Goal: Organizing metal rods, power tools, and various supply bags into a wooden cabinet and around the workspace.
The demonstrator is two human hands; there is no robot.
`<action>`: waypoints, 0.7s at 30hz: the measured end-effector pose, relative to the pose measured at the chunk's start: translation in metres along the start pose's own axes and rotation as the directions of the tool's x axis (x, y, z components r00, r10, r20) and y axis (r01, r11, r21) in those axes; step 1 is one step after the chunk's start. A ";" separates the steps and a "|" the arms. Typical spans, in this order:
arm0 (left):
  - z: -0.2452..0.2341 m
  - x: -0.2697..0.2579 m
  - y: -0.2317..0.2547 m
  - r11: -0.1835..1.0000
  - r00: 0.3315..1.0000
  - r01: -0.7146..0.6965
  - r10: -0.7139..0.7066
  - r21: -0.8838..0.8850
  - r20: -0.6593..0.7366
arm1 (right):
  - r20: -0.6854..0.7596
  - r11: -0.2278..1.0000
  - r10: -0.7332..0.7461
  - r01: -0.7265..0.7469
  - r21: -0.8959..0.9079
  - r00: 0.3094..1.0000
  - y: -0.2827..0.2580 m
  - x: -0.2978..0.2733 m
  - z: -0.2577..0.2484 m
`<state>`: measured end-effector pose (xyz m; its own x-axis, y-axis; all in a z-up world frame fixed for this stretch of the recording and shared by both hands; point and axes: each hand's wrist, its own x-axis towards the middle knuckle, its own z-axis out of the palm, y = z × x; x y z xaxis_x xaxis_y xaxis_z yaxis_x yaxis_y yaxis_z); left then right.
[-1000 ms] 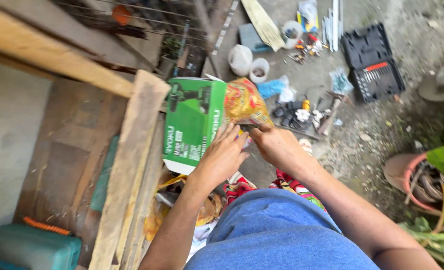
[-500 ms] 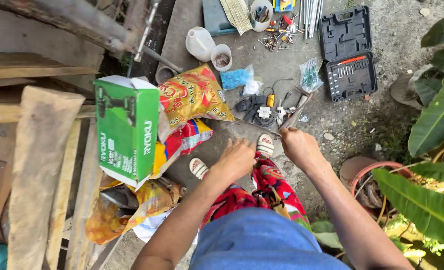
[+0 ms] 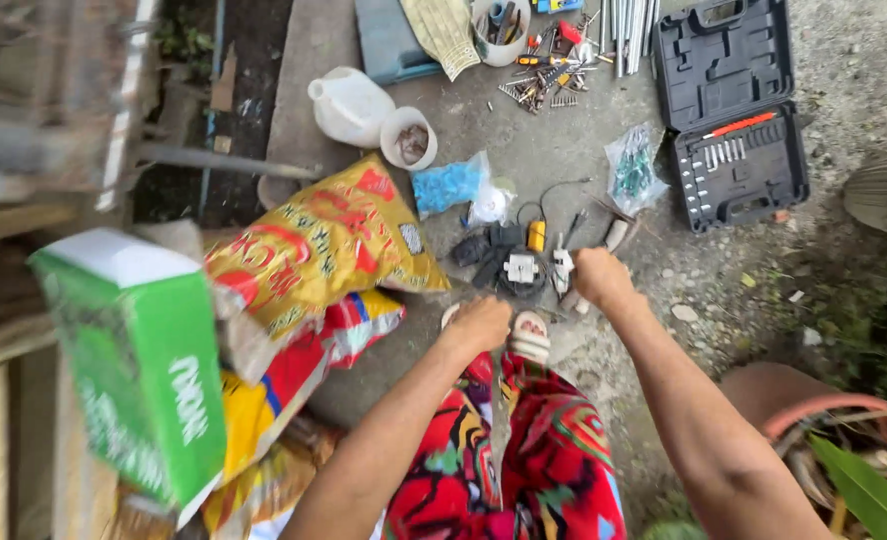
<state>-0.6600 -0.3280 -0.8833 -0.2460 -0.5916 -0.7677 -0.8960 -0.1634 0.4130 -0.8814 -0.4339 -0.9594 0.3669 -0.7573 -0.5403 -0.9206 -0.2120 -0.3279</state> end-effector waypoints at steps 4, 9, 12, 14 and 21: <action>0.028 0.090 -0.055 0.995 0.994 0.051 -0.058 -0.083 -0.092 | 0.025 1.000 0.029 -0.029 0.003 0.999 0.020 0.073 0.092; 0.045 0.203 -0.109 0.993 0.937 0.065 -0.094 -0.097 -0.337 | -0.034 0.988 0.075 -0.070 0.137 0.997 0.004 0.174 0.186; 0.042 0.271 -0.129 0.985 0.880 0.098 -0.151 -0.139 -0.451 | -0.292 0.990 -0.081 0.111 0.087 0.953 0.000 0.242 0.252; 0.016 0.296 -0.123 0.961 0.862 0.085 -0.203 -0.263 -0.464 | -0.364 0.979 -0.131 0.177 0.096 0.922 -0.015 0.271 0.263; -0.031 0.371 -0.142 0.990 0.868 0.135 -0.132 -0.027 -0.479 | -0.310 0.983 -0.172 0.183 0.007 0.935 -0.033 0.296 0.215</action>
<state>-0.6131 -0.5487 -1.2120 0.0816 -0.8701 -0.4861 -0.9106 -0.2633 0.3185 -0.7139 -0.5182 -1.2749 0.4599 -0.8632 -0.2085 -0.8368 -0.3427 -0.4271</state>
